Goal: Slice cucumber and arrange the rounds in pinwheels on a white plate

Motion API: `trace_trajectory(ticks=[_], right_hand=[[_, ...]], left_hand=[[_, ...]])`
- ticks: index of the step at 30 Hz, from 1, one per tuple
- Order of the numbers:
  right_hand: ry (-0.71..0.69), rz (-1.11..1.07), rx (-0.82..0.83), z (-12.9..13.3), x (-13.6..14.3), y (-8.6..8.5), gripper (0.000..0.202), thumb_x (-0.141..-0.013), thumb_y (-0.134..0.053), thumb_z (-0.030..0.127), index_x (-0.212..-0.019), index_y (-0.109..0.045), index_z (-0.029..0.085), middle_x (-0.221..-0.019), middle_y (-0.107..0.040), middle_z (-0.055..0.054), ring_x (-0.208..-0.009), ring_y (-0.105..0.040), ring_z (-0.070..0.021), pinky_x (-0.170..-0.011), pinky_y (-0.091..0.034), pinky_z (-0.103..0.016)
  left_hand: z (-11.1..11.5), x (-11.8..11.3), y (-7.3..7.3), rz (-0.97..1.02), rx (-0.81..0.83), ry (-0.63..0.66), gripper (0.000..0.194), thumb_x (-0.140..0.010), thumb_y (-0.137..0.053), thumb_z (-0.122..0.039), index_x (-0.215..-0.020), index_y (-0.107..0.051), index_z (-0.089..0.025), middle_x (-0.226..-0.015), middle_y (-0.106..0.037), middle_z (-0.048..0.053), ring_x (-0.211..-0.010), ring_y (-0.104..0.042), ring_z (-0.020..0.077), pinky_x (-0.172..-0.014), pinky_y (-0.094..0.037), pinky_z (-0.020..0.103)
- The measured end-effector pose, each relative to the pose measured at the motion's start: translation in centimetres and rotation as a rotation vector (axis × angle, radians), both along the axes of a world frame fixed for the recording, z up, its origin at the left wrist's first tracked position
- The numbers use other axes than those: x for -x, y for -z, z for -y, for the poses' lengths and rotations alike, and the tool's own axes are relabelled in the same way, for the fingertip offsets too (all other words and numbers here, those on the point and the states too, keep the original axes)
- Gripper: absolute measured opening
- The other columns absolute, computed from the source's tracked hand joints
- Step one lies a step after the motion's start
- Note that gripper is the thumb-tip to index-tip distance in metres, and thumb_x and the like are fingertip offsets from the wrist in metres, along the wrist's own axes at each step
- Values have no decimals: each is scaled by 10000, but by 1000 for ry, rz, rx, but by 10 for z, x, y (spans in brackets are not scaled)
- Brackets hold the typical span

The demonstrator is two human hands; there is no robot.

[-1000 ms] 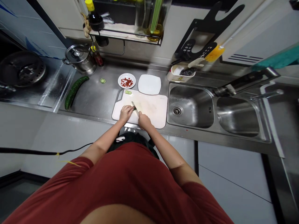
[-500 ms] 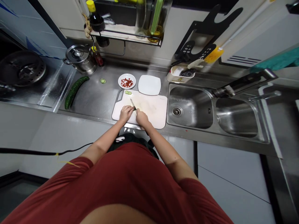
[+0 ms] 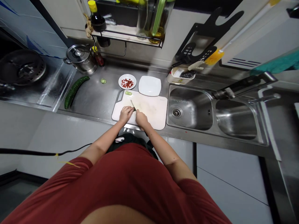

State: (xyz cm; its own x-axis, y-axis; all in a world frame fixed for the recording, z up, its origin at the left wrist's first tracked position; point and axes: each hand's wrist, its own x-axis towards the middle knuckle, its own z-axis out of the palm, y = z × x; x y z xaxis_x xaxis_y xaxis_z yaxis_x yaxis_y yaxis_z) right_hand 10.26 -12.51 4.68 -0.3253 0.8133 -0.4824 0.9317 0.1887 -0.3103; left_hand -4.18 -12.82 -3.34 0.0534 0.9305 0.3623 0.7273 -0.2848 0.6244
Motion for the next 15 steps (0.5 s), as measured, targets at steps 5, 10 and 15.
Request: trace_trajectory(ticks=[5,10,15], right_hand=[[11,-5,-29,-3,3,2,357,-893,-359,64,-1241,-386,140,-1043,-647,-132,-952,-631,-222,-776,-465,-295],[7,-9,-23,-7,4,2,321,-904,-368,77,-1216,-398,144,-1037,-647,-132,-959,-631,-219,-778,-464,-291],[-6,32,-3,7,-5,1,310,-869,-413,67,-1170,-414,142,-1000,-650,-137,-931,-641,-236,-740,-473,-299]], left_hand=[[0,0,2,7,-13,-4,242,-921,-473,-320,-985,-684,-221,-948,-663,63,-914,-562,184,-847,-456,352],[0,1,3,-1,-17,-7,236,-920,-476,-320,-974,-683,-220,-943,-659,63,-920,-570,182,-856,-452,351],[0,0,2,2,-22,-5,230,-919,-480,-314,-971,-681,-216,-950,-661,63,-915,-566,180,-849,-457,348]])
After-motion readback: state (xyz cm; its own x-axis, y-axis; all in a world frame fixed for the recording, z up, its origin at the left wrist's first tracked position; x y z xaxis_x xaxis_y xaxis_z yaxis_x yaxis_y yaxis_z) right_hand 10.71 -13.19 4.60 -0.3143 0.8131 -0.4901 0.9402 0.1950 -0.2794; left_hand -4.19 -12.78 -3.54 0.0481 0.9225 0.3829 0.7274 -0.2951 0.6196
